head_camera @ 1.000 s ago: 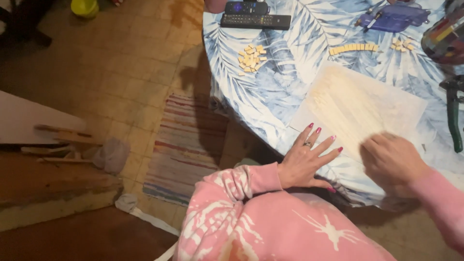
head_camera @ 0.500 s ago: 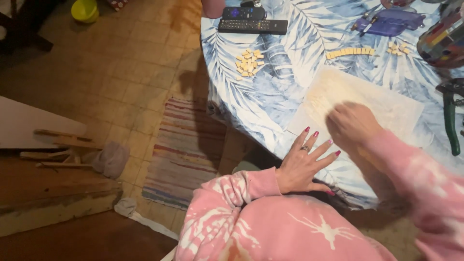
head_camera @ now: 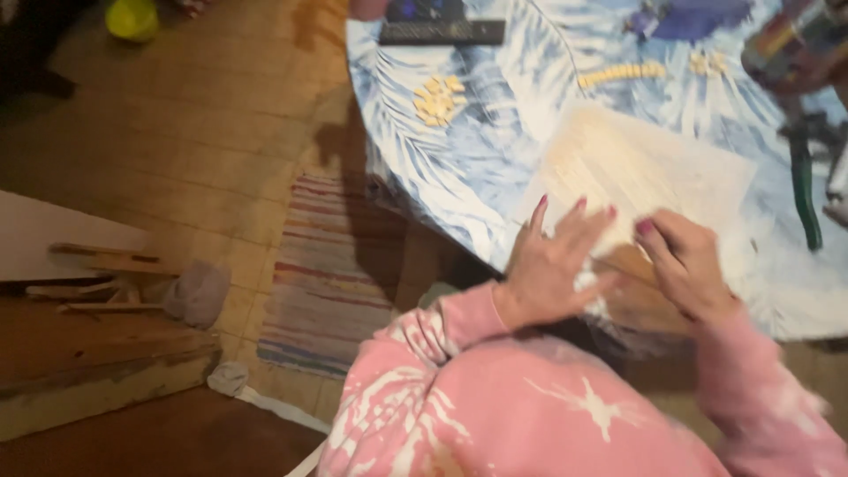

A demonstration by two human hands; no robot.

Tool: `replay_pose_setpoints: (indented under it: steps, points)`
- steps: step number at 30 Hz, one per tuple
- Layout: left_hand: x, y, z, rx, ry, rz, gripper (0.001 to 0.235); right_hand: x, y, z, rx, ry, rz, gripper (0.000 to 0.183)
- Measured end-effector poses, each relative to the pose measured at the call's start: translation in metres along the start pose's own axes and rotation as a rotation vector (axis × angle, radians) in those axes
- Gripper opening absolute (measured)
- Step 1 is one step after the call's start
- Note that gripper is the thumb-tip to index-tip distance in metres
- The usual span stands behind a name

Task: Manually sanding small rectangular wooden tiles using a sheet of sandpaper on a table.

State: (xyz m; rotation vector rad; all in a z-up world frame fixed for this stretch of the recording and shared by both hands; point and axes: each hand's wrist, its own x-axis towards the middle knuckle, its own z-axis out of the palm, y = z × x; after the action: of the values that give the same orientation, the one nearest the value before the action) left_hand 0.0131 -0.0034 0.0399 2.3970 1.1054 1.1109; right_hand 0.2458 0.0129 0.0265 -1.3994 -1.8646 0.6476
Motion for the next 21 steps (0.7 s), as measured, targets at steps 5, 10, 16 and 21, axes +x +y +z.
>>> replay_pose_setpoints:
  steps: [5,10,16,21]
  points:
    - [0.019,-0.011,-0.015,-0.612,-0.036,-0.203,0.06,0.016,-0.046,0.023,0.24,0.064,-0.038,0.022]
    - [0.019,-0.027,-0.01,-0.844,-0.007,-0.224,0.058,0.024,-0.059,0.028,0.317,0.055,-0.064,0.023]
    - [0.02,-0.026,-0.011,-0.859,-0.011,-0.258,0.054,0.024,-0.066,0.028,0.225,0.057,-0.084,0.022]
    - [0.02,-0.025,-0.011,-0.751,0.022,-0.252,0.042,0.022,-0.066,0.028,0.226,0.05,-0.13,0.02]
